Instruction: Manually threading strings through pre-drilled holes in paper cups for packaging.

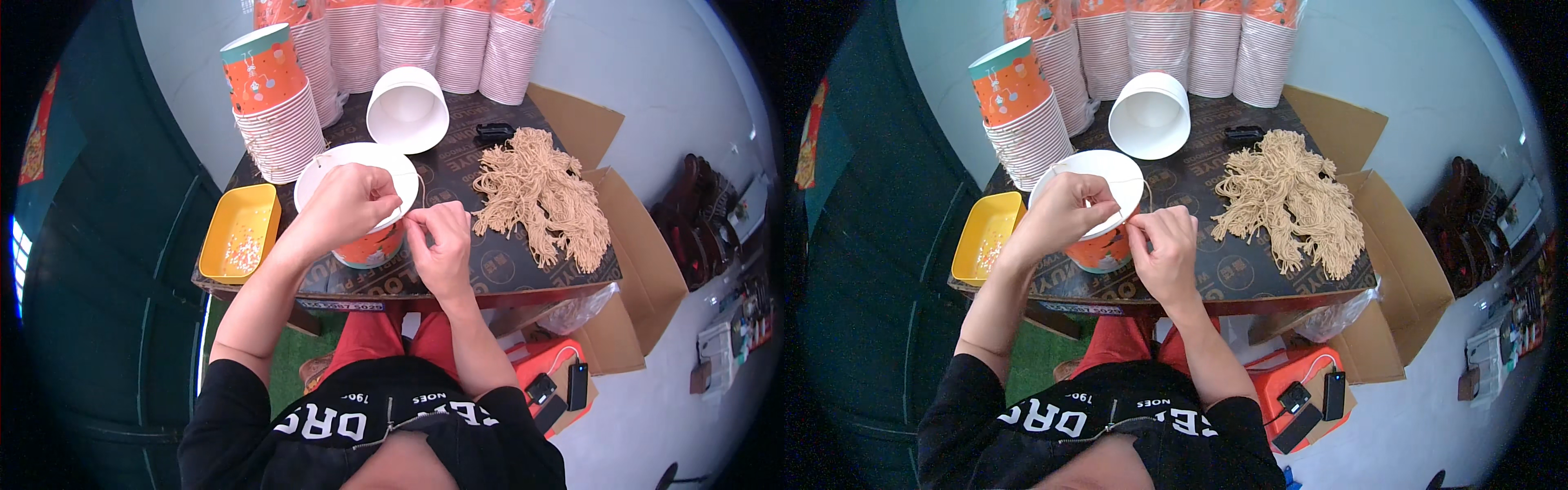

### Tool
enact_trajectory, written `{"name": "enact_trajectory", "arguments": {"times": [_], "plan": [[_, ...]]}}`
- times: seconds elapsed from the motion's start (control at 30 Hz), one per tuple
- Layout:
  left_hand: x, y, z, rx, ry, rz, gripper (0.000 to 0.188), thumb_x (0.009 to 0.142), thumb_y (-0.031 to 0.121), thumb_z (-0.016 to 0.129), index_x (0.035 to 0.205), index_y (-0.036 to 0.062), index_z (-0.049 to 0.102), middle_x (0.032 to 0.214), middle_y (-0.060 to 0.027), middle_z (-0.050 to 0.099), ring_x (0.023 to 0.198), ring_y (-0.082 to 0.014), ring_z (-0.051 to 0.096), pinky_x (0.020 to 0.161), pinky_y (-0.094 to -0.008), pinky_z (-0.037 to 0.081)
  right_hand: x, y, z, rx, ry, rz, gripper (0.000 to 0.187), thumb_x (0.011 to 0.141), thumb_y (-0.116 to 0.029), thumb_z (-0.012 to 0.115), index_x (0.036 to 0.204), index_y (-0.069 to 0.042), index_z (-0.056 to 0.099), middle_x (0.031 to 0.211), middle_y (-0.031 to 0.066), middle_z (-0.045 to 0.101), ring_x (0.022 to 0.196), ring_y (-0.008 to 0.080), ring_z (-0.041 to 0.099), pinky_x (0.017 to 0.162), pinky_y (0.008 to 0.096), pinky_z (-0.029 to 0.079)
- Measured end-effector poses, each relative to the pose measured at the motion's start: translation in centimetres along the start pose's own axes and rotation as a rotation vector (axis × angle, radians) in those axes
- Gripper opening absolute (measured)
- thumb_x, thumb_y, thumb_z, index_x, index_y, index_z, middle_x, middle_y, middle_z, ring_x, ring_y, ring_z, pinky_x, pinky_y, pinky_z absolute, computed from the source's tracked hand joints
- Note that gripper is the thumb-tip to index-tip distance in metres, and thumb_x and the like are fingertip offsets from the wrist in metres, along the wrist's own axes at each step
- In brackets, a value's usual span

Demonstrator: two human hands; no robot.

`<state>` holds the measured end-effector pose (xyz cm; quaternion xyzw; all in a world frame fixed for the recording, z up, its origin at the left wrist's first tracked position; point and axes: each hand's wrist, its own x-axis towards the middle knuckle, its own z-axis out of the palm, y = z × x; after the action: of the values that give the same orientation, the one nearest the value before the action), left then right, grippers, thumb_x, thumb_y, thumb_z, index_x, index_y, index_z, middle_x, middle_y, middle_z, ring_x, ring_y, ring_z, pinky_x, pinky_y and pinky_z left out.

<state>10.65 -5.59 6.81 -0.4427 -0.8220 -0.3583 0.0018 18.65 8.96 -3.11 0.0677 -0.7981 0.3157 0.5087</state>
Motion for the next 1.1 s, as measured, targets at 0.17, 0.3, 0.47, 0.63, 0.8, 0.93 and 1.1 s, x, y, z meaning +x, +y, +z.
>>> {"name": "enact_trajectory", "arguments": {"times": [0.17,0.3,0.47,0.63,0.8,0.93,1.1], "plan": [[0.0,-0.3,1.3,-0.17,0.037,0.028,0.016,0.08,0.006,0.065,0.069,-0.0034,0.06,0.074,-0.0059,0.064,0.068,-0.008,0.056,0.062,-0.0255,0.045,0.3,-0.2,0.3,0.018,0.011,-0.017,0.011,0.076,-0.003,0.072,0.082,-0.007,0.064,0.076,0.0052,0.06,0.081,0.0255,0.055,0.073,0.0377,0.039],[0.4,-0.7,1.6,-0.348,0.022,0.165,0.015,0.076,0.004,0.062,0.064,-0.0042,0.057,0.064,-0.0069,0.061,0.059,-0.015,0.058,0.057,-0.0302,0.047,0.4,-0.3,0.5,0.023,0.013,-0.029,0.011,0.075,-0.003,0.072,0.081,-0.007,0.063,0.076,0.0053,0.059,0.08,0.0257,0.055,0.073,0.0379,0.039],[1.0,-1.5,1.5,-0.504,-0.092,0.013,0.013,0.078,0.004,0.063,0.066,-0.0018,0.059,0.063,-0.0031,0.06,0.059,-0.0083,0.054,0.055,-0.0257,0.044,0.3,-0.3,0.4,0.042,-0.02,-0.027,0.01,0.076,-0.002,0.071,0.081,-0.007,0.063,0.077,0.0049,0.06,0.081,0.0255,0.055,0.073,0.0381,0.039],[1.1,-0.5,0.7,-0.51,-0.128,-0.162,0.014,0.081,0.005,0.065,0.069,-0.0002,0.062,0.062,-0.0008,0.059,0.057,-0.0046,0.051,0.051,-0.0228,0.039,1.0,0.1,-0.6,0.083,-0.02,0.012,0.009,0.081,-0.001,0.066,0.088,-0.007,0.066,0.08,0.0055,0.061,0.083,0.0253,0.056,0.074,0.037,0.04],[1.1,-0.4,0.4,-0.603,-0.171,-0.219,0.013,0.085,0.007,0.068,0.075,-0.001,0.065,0.063,0.0001,0.06,0.055,-0.0026,0.049,0.049,-0.0197,0.037,2.7,0.2,-2.2,0.253,0.047,0.127,0.022,0.088,0.001,0.058,0.108,-0.005,0.066,0.08,0.0032,0.062,0.084,0.0207,0.056,0.079,0.0338,0.042],[1.1,-0.7,0.3,-0.625,-0.182,-0.192,0.01,0.084,0.006,0.068,0.078,-0.0014,0.066,0.065,0.0007,0.061,0.054,-0.0029,0.049,0.048,-0.0202,0.037,4.8,0.0,-2.7,0.202,-0.022,-0.027,0.025,0.09,0.004,0.056,0.114,-0.001,0.064,0.09,0.006,0.057,0.081,0.0143,0.058,0.074,0.026,0.048],[1.1,-1.0,0.3,-0.631,-0.22,-0.191,0.006,0.084,0.004,0.066,0.081,-0.0017,0.066,0.065,0.0008,0.06,0.054,-0.0033,0.05,0.047,-0.0208,0.037,6.8,-0.8,-2.0,0.206,-0.105,-0.124,0.03,0.085,0.007,0.059,0.112,-0.003,0.065,0.089,0.0067,0.06,0.087,0.0184,0.057,0.076,0.029,0.048]]}}
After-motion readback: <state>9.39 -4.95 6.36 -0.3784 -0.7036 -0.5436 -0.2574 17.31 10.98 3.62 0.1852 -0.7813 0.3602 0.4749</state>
